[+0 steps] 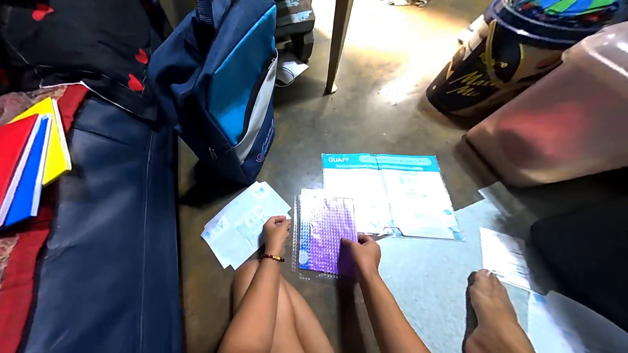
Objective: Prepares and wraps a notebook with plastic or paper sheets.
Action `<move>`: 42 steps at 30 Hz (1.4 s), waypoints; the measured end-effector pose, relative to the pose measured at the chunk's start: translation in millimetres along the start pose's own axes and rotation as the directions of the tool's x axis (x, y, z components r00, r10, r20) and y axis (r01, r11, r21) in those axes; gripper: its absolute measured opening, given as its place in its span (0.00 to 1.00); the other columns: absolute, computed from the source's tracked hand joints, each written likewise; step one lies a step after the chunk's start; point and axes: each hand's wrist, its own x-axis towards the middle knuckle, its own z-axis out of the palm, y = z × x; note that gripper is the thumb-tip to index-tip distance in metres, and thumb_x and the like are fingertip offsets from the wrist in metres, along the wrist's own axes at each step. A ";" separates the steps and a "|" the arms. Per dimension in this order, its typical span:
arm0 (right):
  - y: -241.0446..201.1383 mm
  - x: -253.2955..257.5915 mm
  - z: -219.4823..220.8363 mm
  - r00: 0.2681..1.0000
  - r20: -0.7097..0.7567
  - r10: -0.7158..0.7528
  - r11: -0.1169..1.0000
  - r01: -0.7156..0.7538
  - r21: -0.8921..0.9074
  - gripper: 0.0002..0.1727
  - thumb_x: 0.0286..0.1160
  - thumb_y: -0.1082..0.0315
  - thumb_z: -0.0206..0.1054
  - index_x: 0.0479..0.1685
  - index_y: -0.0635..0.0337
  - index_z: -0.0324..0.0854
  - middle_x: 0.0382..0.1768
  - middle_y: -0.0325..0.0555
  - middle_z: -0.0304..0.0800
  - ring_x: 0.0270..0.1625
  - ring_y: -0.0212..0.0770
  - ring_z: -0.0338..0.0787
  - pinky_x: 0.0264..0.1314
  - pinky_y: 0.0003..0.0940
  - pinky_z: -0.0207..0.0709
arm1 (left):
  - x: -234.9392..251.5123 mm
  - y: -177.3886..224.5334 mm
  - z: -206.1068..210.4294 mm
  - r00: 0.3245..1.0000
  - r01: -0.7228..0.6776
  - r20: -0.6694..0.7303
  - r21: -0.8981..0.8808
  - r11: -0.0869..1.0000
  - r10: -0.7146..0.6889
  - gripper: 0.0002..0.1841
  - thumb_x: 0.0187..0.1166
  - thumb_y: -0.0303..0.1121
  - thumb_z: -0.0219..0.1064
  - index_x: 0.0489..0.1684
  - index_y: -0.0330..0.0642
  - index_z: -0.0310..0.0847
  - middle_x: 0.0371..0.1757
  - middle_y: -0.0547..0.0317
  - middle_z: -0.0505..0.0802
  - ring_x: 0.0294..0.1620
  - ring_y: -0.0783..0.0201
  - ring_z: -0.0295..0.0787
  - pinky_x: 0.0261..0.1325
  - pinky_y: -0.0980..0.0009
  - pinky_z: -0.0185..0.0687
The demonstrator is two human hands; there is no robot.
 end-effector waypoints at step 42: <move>66.4 -43.2 -72.8 0.984 -0.150 -0.100 0.631 0.179 0.755 0.08 0.78 0.83 0.61 0.33 0.65 0.79 0.20 0.37 0.87 0.21 0.28 0.88 0.29 0.23 0.86 | -47.6 9.2 34.0 0.841 -0.300 0.502 0.126 0.945 0.200 0.04 0.76 0.20 0.71 0.41 0.26 0.86 0.35 0.55 0.91 0.33 0.72 0.86 0.43 0.75 0.85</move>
